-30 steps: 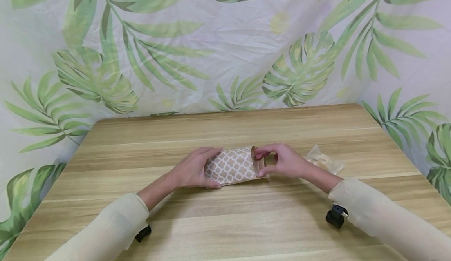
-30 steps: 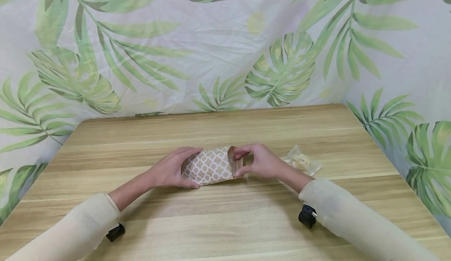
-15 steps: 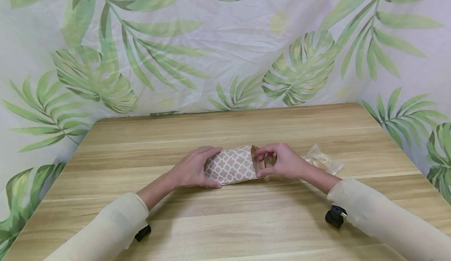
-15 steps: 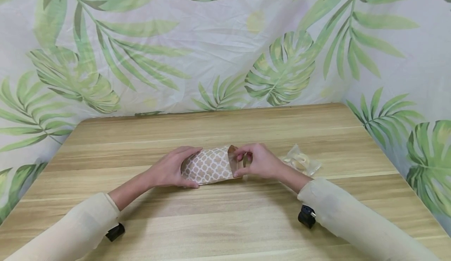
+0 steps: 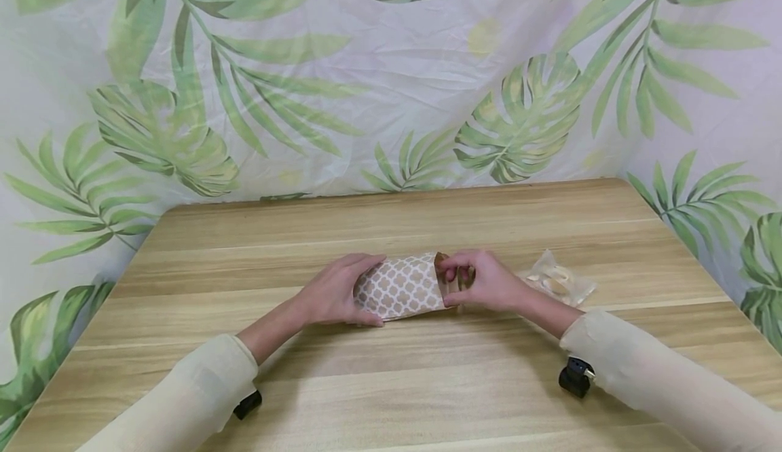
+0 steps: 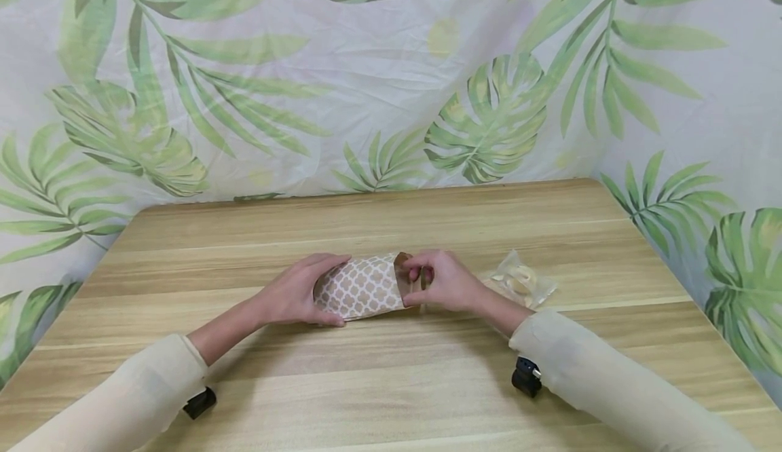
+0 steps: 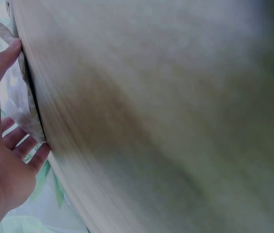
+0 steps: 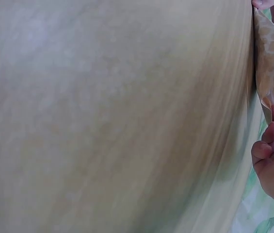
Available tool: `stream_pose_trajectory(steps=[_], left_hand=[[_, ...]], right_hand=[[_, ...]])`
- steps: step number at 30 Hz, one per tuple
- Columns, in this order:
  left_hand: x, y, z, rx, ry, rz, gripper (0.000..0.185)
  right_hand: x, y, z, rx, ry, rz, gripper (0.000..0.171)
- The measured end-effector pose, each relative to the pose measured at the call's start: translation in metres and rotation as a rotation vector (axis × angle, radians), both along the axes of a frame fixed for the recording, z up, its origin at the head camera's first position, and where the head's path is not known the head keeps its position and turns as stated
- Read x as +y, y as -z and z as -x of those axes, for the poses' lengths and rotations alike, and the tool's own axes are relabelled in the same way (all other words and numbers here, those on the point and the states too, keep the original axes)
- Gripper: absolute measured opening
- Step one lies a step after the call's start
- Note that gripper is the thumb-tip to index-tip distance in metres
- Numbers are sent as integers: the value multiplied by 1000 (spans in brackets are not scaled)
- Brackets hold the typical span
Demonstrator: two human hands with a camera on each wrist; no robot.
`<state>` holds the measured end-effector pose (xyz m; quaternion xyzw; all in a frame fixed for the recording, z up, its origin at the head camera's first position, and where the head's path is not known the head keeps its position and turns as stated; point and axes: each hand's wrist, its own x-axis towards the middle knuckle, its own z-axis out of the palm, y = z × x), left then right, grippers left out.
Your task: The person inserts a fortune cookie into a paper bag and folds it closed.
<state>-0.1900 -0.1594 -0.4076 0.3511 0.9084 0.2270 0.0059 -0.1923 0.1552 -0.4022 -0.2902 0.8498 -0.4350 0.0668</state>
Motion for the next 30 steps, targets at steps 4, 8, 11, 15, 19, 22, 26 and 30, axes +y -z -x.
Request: stream_pose_trajectory(steps=[4,8,11,15,19,22,26,30], left_hand=[[0,1,0,2,4,-9,109],[0,0,0,6,2,-10,109],[0,-1,-1,6,0,-9,109],[0,-1,-1,5,0,-12,109],[0,-1,-1,3,-1,-12,109],[0,-1,-1,-2,-2,-9,109],[0,-2,-1,-12,-4,-6,109],[0,-2,-1,-17,-6,-5,108]], right_hand=[[-2,2,1,20,-22,13,52],[-3,6,2,43,-33,17,52],[-4,8,2,51,-37,19,52],[-6,9,2,60,-33,11,53],[-8,9,3,67,-31,5,52],[-7,9,3,52,-23,10,52],[-5,7,2,15,-7,17,52],[-1,3,0,-24,10,14,53]])
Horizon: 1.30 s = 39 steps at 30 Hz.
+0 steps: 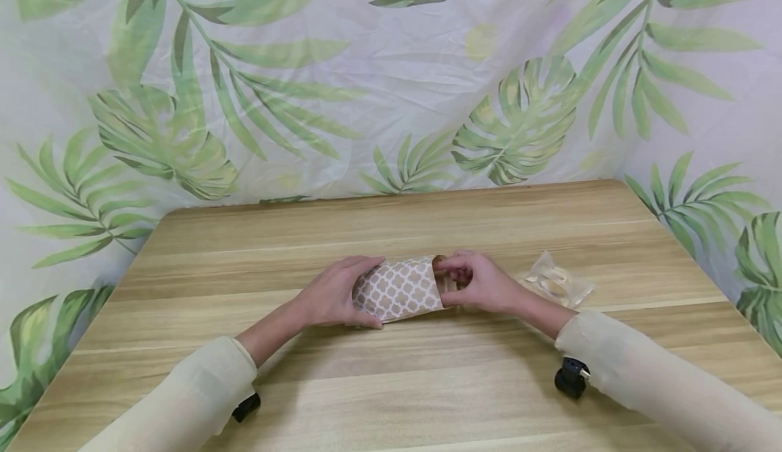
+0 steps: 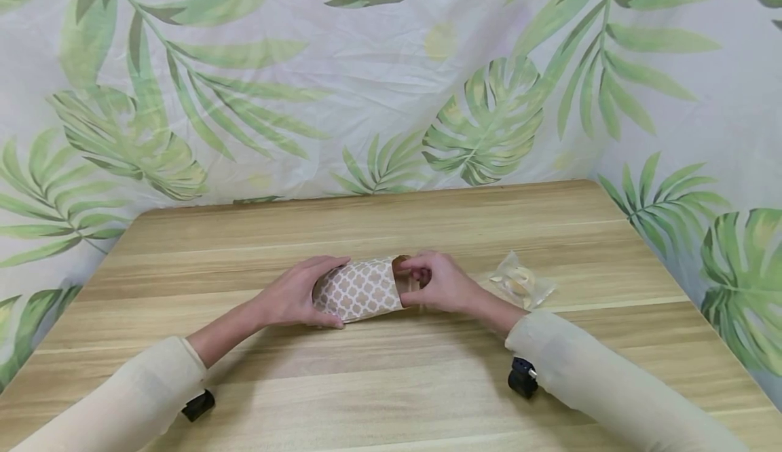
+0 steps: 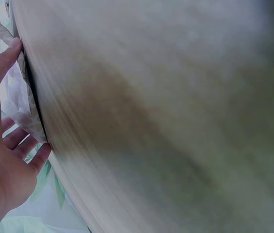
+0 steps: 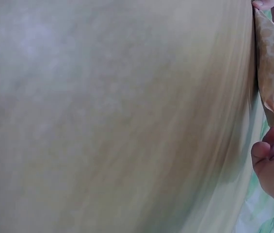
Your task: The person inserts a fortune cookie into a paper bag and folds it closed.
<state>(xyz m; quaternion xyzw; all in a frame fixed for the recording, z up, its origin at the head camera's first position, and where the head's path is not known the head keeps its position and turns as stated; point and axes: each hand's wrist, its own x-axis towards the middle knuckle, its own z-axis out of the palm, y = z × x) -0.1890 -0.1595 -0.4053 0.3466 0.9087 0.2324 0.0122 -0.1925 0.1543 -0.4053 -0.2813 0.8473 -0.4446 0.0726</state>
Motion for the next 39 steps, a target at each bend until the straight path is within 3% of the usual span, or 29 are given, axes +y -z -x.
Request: stream_pose_trajectory(steps=[4,16,27,39], left_hand=[[0,0,0,-2,1,3,108],[1,-1,0,-7,4,16,107],[1,-1,1,7,9,17,106],[2,-3,2,-4,17,21,104]], right_hand=[[5,-3,-2,-27,29,-1,54],[29,-11,0,15,49,20,46],[43,-21,1,7,75,-23,46],[64,-25,2,74,110,-86,43]])
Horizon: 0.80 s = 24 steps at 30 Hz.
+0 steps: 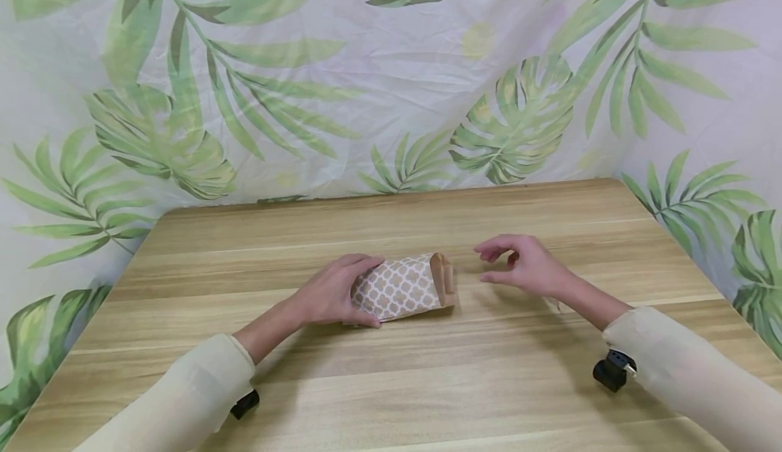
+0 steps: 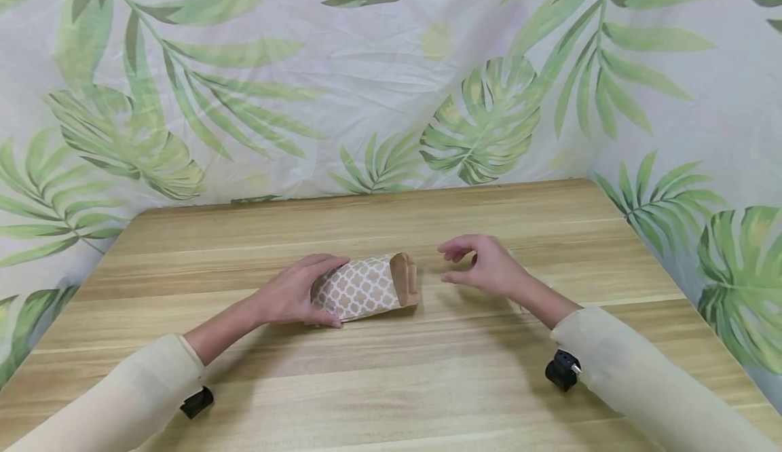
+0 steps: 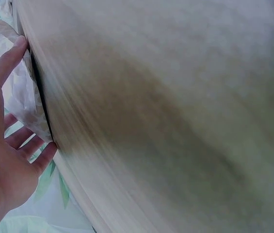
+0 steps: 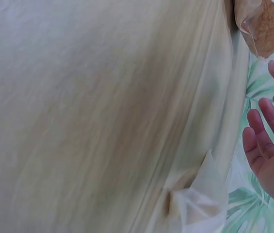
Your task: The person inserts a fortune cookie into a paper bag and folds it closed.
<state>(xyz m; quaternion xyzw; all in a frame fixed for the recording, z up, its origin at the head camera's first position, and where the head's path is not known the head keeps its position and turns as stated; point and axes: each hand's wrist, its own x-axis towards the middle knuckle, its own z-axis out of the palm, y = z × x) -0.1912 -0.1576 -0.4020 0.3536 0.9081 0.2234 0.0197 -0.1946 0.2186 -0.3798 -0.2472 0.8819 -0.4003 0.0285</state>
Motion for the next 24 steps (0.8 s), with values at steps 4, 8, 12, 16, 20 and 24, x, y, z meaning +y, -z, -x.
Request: stream_pose_trajectory(steps=[4,8,12,16,20,24], left_hand=[[0,0,1,0,8,-1,103],[0,0,1,-2,7,4,103],[0,0,0,-7,1,14,103],[0,-1,0,-10,-3,18,103],[0,-1,1,-7,0,23,103],[0,-1,1,-8,1,28,103]], right_hand=[[7,1,0,13,5,-11,43],[14,1,0,25,14,-22,42],[20,0,0,38,19,-33,42],[26,1,2,68,21,-49,40],[34,1,5,89,18,-65,39],[42,2,6,96,9,-74,36]])
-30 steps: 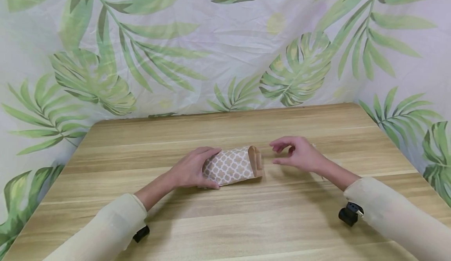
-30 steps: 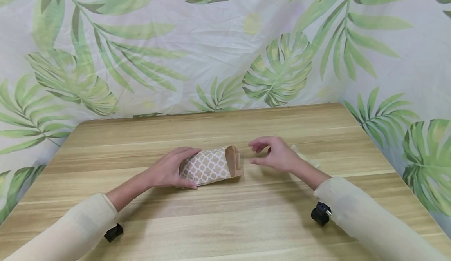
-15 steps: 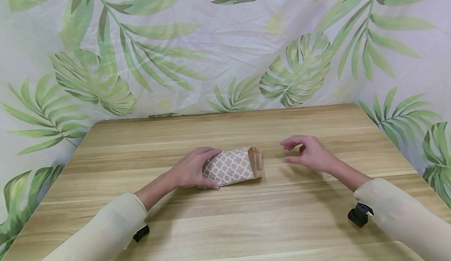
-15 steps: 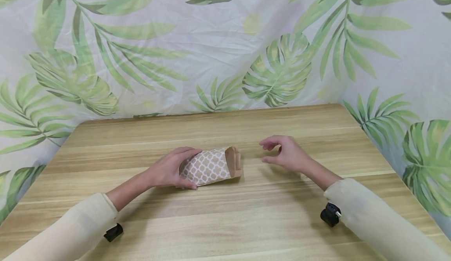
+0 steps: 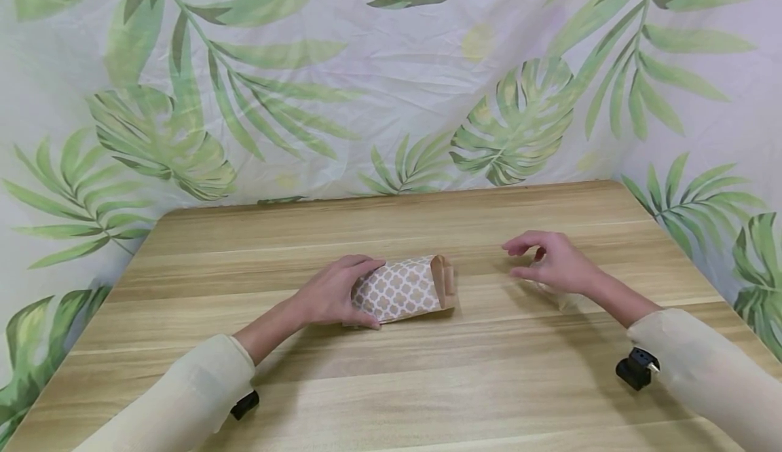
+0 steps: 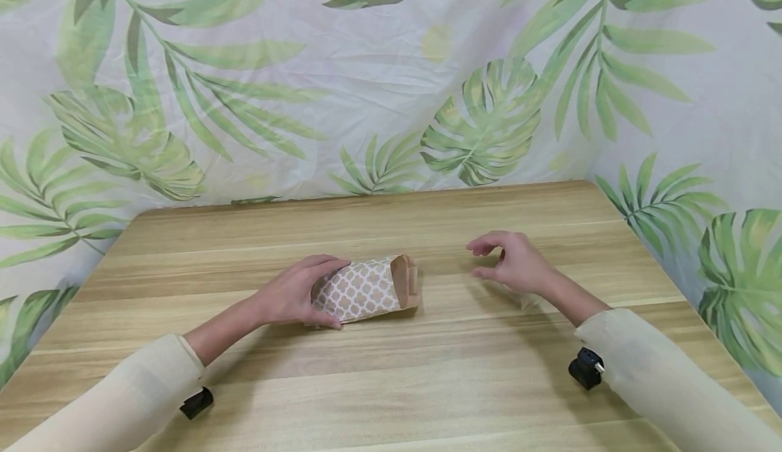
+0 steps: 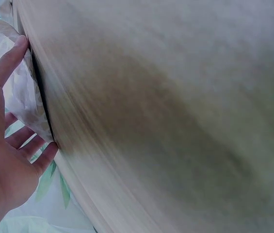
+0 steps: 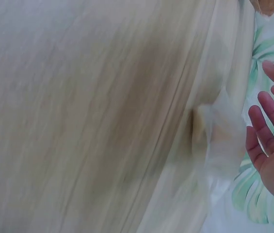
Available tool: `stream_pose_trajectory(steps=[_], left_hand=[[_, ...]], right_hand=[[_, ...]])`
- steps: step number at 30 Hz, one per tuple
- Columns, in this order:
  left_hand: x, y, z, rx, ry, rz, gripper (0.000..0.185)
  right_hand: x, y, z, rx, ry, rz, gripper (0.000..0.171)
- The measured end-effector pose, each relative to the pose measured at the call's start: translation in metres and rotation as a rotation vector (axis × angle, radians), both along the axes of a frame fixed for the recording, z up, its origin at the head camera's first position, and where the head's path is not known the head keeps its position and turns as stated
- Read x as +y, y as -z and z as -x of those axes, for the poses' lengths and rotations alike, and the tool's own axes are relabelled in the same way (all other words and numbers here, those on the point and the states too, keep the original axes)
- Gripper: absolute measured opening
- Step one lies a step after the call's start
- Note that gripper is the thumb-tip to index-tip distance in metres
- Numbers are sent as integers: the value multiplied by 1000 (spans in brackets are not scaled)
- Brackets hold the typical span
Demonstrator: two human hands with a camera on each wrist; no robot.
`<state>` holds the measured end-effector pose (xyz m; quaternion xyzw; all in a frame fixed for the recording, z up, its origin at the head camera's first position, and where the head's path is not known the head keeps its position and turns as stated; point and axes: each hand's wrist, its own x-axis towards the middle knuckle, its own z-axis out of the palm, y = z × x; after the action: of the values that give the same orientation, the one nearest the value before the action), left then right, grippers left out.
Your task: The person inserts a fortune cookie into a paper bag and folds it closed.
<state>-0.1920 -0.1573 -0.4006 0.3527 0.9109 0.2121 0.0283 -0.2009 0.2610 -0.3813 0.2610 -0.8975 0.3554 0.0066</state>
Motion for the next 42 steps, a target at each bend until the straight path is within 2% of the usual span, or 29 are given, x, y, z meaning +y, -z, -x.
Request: stream_pose_trajectory(steps=[8,11,25,33,42], left_hand=[[0,0,0,-14,-5,2,103],[0,0,0,-13,-5,3,102],[0,1,-1,-3,-5,6,103],[-1,2,0,3,1,1,103],[-1,1,0,1,1,3,102]], right_hand=[[18,1,3,81,-42,-4,19],[23,3,3,111,-58,-10,18],[38,4,-1,99,-45,-97,18],[47,7,-1,66,-41,-148,29],[56,10,0,5,-45,-193,51]])
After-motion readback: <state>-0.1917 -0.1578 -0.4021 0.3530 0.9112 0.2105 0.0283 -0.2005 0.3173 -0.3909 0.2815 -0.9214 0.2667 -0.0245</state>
